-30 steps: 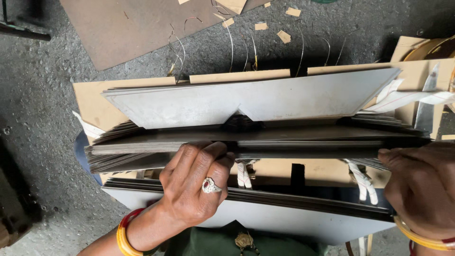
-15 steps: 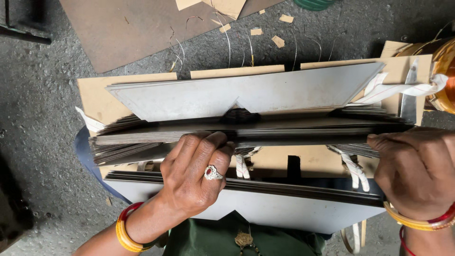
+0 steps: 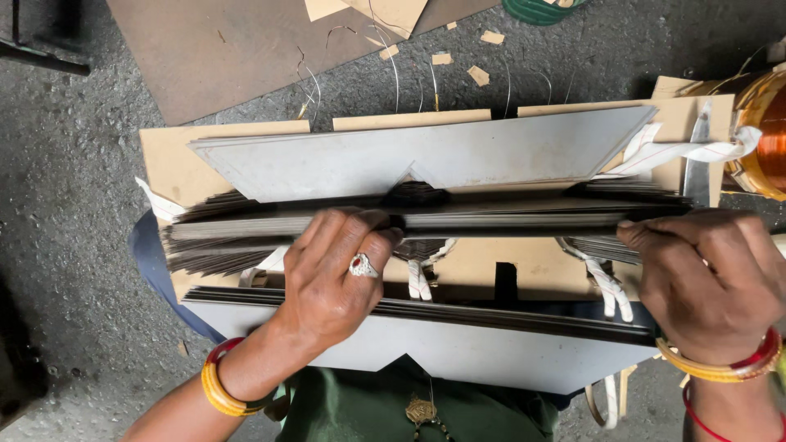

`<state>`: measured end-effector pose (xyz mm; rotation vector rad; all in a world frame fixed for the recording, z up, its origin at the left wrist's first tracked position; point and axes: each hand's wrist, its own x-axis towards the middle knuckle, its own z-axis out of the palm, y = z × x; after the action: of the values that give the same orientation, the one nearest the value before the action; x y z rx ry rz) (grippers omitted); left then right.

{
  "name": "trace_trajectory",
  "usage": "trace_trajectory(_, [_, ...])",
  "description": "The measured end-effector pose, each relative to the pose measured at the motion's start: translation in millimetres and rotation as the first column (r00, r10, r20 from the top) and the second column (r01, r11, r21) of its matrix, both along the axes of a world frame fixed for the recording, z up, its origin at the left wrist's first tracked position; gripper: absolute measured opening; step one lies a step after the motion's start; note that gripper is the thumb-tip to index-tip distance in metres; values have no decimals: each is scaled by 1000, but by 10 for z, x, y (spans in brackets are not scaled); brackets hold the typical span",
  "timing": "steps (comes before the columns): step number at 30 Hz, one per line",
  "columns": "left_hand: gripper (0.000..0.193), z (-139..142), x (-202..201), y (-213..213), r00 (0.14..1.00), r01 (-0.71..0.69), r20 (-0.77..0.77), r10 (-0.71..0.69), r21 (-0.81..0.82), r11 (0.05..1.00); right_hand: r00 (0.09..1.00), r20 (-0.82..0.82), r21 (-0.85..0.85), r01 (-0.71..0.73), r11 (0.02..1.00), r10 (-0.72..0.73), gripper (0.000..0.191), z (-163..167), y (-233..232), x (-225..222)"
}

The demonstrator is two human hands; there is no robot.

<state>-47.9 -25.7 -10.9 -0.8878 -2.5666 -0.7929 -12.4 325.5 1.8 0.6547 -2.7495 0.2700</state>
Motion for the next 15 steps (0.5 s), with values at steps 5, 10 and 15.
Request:
trace_trajectory(5, [28, 36, 93, -246, 1000, -19, 13, 19, -27, 999, 1000, -25, 22, 8, 1000, -8, 17, 108, -117, 48])
trace_trajectory(10, [20, 32, 233, -607, 998, -48, -35, 49, 49, 998, 996, -79, 64, -41, 997, 46, 22, 188, -147, 129])
trace_trajectory(15, [25, -68, 350, -776, 998, -6, -65, 11, 75, 997, 999, -29, 16, -43, 999, 43, 31, 177, -172, 259])
